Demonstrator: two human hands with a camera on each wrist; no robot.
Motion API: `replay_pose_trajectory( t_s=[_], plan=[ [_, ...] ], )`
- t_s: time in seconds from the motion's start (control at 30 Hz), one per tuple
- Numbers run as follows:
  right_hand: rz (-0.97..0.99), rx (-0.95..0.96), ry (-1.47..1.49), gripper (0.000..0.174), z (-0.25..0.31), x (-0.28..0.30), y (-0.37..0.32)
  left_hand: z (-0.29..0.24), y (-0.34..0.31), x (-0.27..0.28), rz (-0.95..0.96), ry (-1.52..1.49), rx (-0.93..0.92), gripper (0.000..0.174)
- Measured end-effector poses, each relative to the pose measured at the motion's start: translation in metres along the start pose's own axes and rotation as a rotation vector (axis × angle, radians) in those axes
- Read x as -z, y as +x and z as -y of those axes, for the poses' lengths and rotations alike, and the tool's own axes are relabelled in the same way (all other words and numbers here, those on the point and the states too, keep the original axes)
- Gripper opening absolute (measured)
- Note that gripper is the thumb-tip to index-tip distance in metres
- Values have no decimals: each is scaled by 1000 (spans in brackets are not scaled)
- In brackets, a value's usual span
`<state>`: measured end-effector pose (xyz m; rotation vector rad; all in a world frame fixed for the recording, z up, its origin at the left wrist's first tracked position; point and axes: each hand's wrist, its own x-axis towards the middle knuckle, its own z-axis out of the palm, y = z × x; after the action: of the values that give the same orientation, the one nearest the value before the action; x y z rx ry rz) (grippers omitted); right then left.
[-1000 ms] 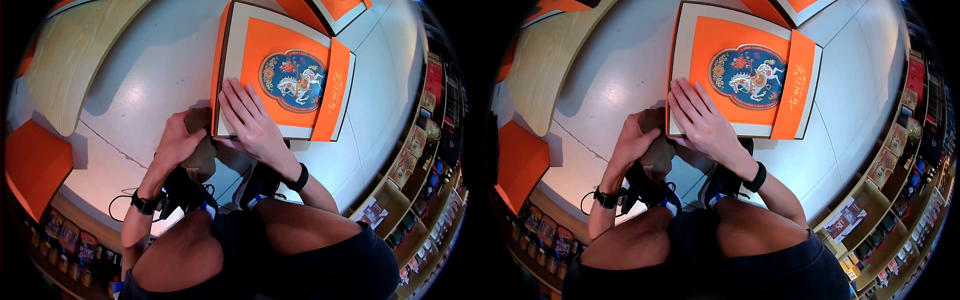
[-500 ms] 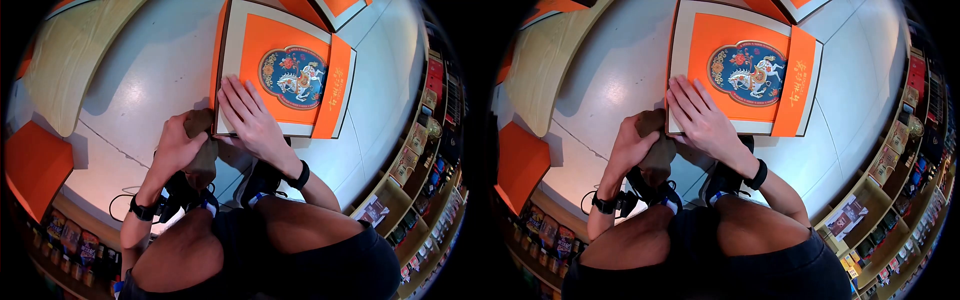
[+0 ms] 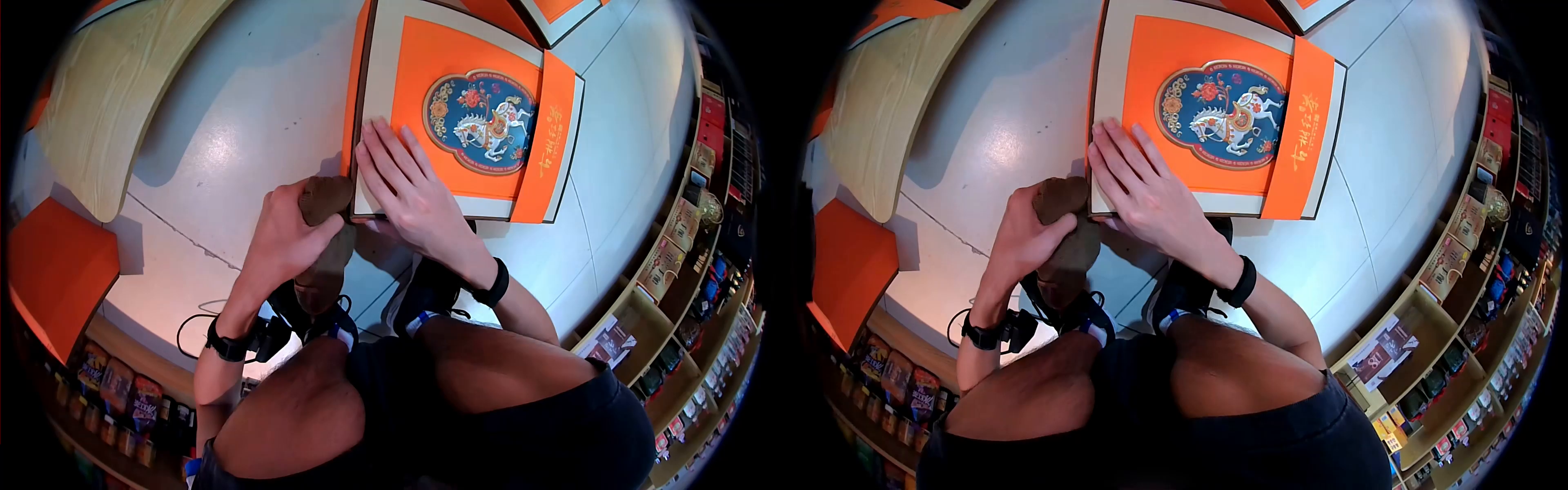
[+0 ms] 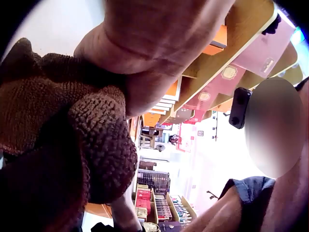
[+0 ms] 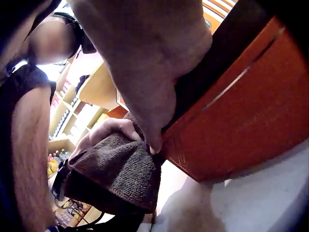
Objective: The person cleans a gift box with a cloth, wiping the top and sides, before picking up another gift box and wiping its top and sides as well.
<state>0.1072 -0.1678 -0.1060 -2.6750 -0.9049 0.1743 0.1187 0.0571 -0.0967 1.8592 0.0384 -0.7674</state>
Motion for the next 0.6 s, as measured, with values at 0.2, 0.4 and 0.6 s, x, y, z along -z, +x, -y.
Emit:
replay_pose_trajectory(
  t_s=[0.2, 0.4, 0.6],
  plan=[
    [20, 10, -44, 94, -2, -3, -3, 3, 10, -5, -8, -75, -20, 41],
    [-23, 14, -62, 93, -2, -8, -5, -4, 13, -10, -29, 61, -18, 40],
    [-43, 17, -124, 75, -4, -13, -6, -6, 11, -16, -33, 147, -50, 29]
  ],
)
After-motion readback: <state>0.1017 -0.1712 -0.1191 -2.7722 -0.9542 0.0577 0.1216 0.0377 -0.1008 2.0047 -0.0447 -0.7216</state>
